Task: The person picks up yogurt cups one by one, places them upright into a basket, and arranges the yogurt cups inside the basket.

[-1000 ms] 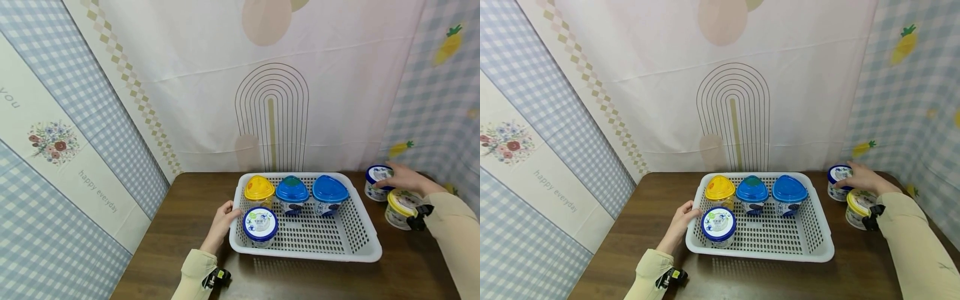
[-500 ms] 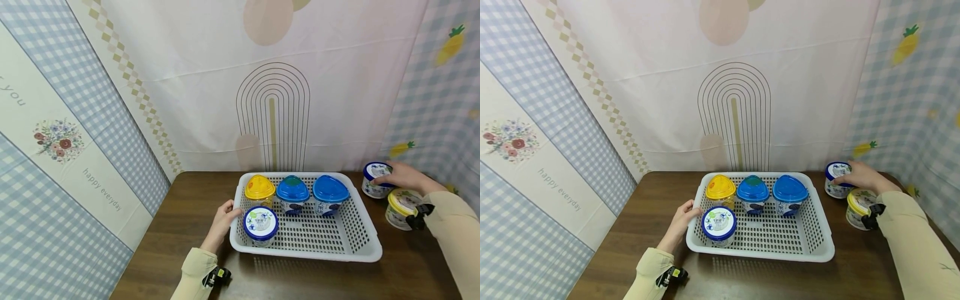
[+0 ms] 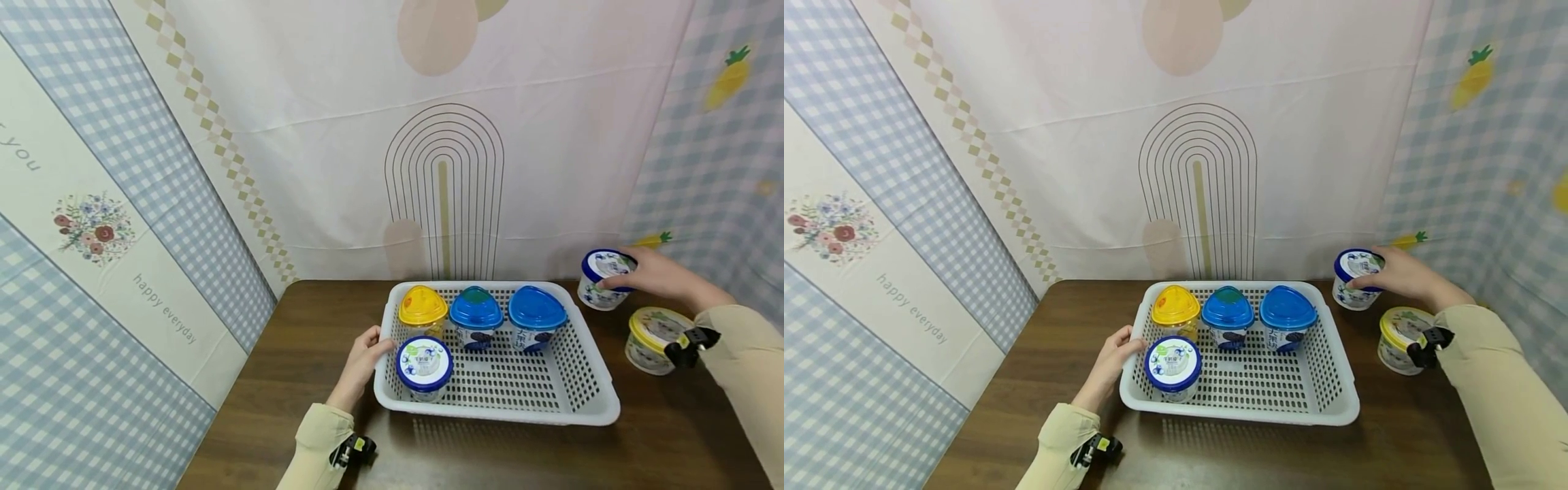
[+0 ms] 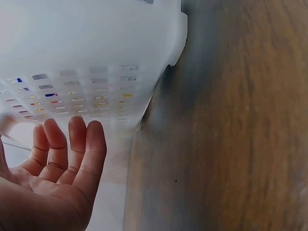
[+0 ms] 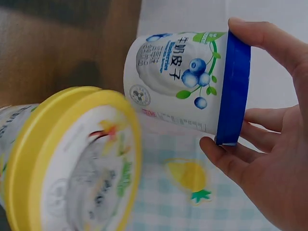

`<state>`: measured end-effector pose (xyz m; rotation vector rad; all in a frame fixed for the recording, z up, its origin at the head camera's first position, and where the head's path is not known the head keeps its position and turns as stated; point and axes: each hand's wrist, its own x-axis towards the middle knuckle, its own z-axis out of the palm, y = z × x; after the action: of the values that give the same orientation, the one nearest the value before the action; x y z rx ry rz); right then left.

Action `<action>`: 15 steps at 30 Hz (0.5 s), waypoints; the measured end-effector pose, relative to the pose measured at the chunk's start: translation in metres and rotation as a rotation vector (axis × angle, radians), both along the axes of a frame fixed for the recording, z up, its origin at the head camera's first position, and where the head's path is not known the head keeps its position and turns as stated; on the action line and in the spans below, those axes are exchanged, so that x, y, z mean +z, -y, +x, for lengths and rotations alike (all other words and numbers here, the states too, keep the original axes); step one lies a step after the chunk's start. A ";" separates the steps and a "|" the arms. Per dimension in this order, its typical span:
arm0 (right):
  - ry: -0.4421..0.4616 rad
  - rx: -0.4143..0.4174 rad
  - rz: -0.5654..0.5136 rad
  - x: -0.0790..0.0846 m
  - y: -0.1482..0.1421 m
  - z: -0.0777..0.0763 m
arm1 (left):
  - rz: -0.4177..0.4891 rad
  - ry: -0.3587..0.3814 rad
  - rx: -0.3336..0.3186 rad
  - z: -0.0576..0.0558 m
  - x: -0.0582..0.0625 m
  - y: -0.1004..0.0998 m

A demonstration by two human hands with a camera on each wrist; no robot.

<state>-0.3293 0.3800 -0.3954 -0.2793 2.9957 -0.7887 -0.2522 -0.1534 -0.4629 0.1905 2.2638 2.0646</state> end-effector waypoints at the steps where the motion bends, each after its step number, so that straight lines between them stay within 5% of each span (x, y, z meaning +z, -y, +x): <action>1: -0.007 0.003 0.001 0.003 0.002 0.001 | -0.003 -0.002 -0.001 0.000 0.000 0.000; 15: -0.070 0.035 0.070 0.046 0.043 0.025 | -0.016 0.002 0.007 -0.001 -0.001 -0.002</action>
<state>-0.3044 0.3365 -0.3491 -0.3627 3.0668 -0.6831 -0.2537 -0.1510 -0.4634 0.1796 2.2824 2.0477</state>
